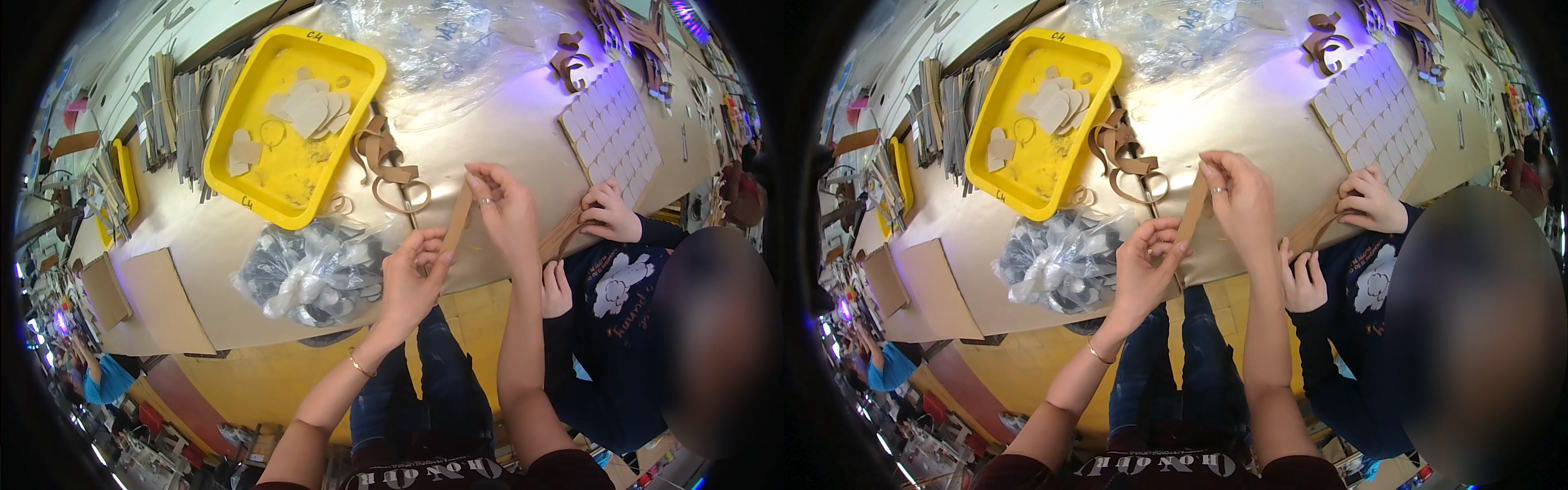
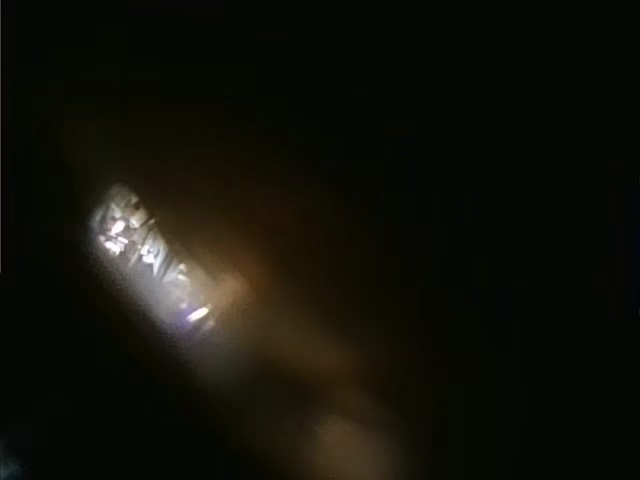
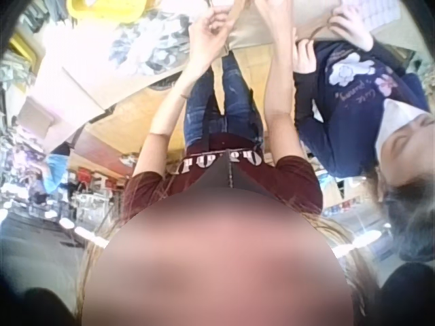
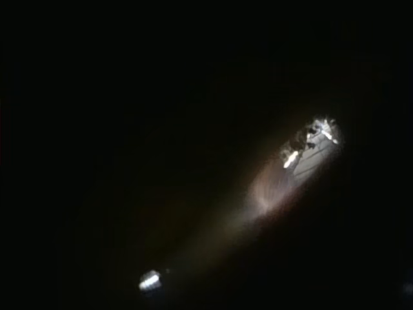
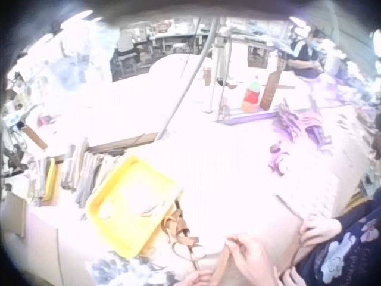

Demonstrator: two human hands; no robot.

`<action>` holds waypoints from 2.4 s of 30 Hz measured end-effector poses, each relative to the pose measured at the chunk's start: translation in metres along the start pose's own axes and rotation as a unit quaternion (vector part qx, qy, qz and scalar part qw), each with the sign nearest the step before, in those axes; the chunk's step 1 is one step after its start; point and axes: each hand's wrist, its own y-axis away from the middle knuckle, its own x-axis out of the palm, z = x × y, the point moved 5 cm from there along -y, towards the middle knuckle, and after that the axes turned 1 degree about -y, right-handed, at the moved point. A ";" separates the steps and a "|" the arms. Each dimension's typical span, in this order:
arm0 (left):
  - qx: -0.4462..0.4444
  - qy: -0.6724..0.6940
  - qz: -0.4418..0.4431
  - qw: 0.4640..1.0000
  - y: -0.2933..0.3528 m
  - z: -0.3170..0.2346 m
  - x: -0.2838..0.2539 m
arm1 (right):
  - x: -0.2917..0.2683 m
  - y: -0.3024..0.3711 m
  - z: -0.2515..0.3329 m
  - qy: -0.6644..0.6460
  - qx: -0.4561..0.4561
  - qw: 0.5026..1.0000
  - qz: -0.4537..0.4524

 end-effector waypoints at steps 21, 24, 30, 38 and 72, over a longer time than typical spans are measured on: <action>0.125 -0.129 -0.062 0.982 0.019 -0.061 -0.046 | 0.004 -0.067 -0.020 0.076 -0.079 0.993 -0.053; 0.135 -0.136 -0.080 0.978 0.021 -0.062 -0.054 | -0.040 -0.089 -0.028 0.127 -0.091 0.980 -0.123; 0.146 -0.137 -0.100 0.975 0.027 -0.059 -0.067 | -0.128 -0.164 -0.052 0.252 -0.057 0.953 -0.159; 0.126 -0.177 -0.127 0.968 0.018 -0.058 -0.083 | -0.123 -0.146 -0.023 0.270 -0.129 0.923 -0.240; 0.072 -0.005 -0.011 0.997 -0.045 -0.058 -0.057 | 0.013 0.008 0.000 -0.387 0.139 0.911 0.035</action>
